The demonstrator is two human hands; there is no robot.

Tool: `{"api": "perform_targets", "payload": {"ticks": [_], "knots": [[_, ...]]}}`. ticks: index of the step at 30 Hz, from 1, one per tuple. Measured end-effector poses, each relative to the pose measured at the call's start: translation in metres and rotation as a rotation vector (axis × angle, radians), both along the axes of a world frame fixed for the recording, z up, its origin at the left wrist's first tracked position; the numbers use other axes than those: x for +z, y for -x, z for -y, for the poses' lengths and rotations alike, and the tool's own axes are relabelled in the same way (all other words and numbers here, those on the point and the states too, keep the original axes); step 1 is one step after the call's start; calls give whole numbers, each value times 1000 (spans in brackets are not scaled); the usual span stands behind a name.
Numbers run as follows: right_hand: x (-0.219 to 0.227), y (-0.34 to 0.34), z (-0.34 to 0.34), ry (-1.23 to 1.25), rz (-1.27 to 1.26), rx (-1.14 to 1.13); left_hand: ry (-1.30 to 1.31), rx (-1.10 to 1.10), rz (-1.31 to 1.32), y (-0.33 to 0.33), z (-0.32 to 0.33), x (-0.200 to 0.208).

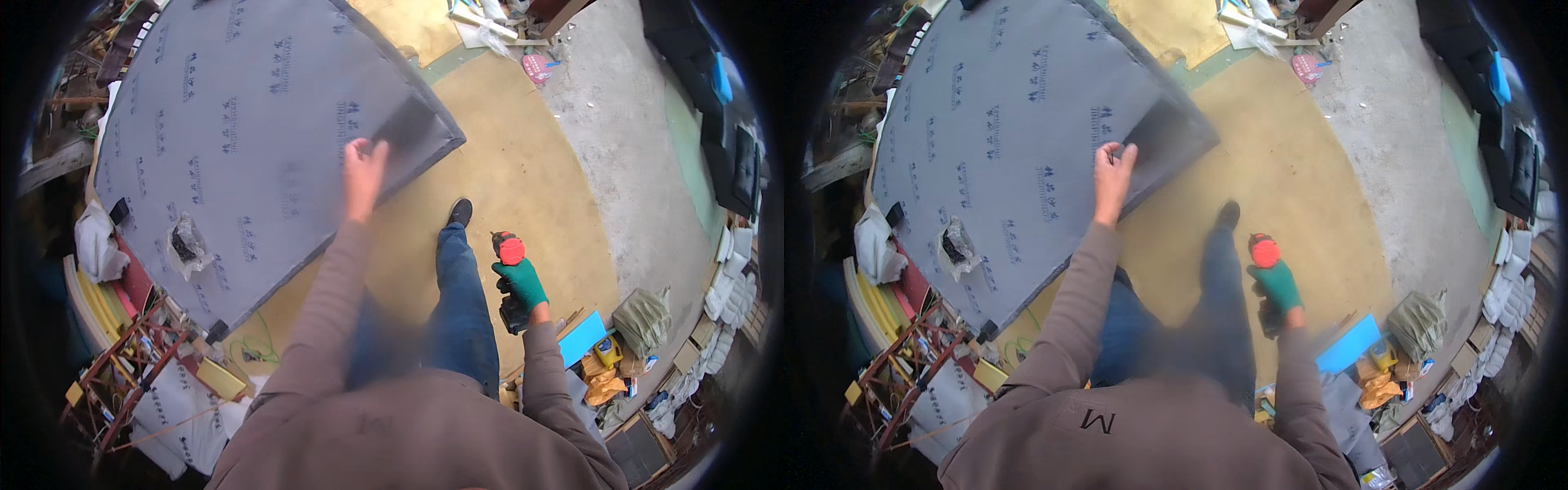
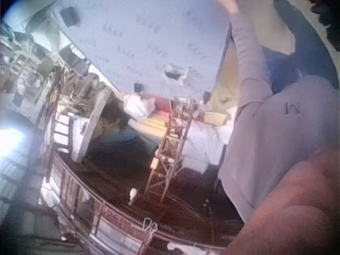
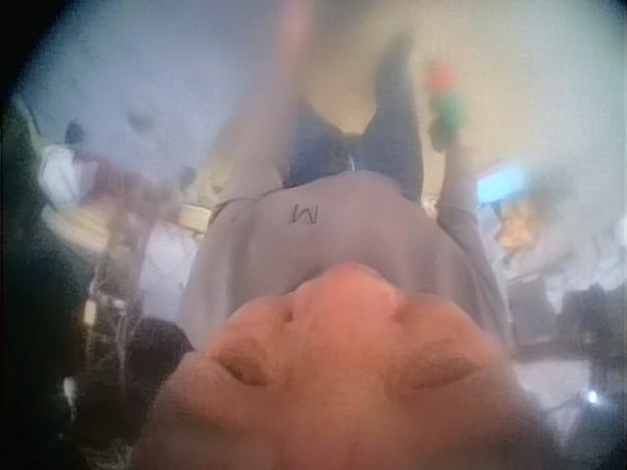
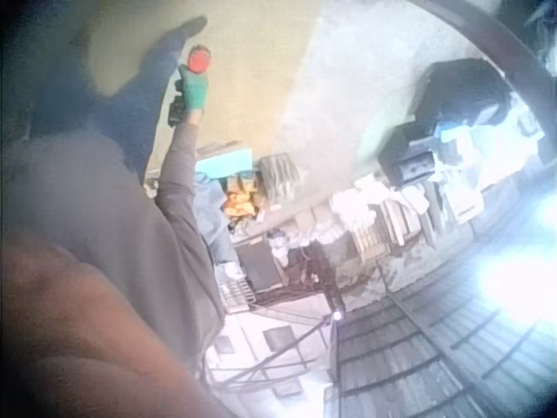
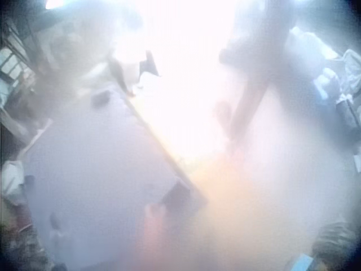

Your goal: The person retrieves black plastic feet from a bag and uses a cordless drill to attach them to the underside of a large gray upholstered cushion. The person then flips the cushion upright and positions it in the room.

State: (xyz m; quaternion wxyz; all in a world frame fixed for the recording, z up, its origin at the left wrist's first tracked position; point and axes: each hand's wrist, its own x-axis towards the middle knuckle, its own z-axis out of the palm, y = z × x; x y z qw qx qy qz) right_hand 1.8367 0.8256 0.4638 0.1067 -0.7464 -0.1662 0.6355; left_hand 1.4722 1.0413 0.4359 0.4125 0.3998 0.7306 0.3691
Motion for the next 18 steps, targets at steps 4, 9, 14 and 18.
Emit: {"api": "perform_targets", "payload": {"ticks": [4,9,14,18], "knots": [[9,-64,-14,34,44,70,-21,145,318,-31,-8,-14],[24,-99,-48,24,57,154,-36,24,65,-56,31,-7],[21,-101,-69,46,88,228,73,49,-81,-67,48,-12],[11,-88,-81,7,65,247,-55,-33,-460,-73,45,-25]]}}
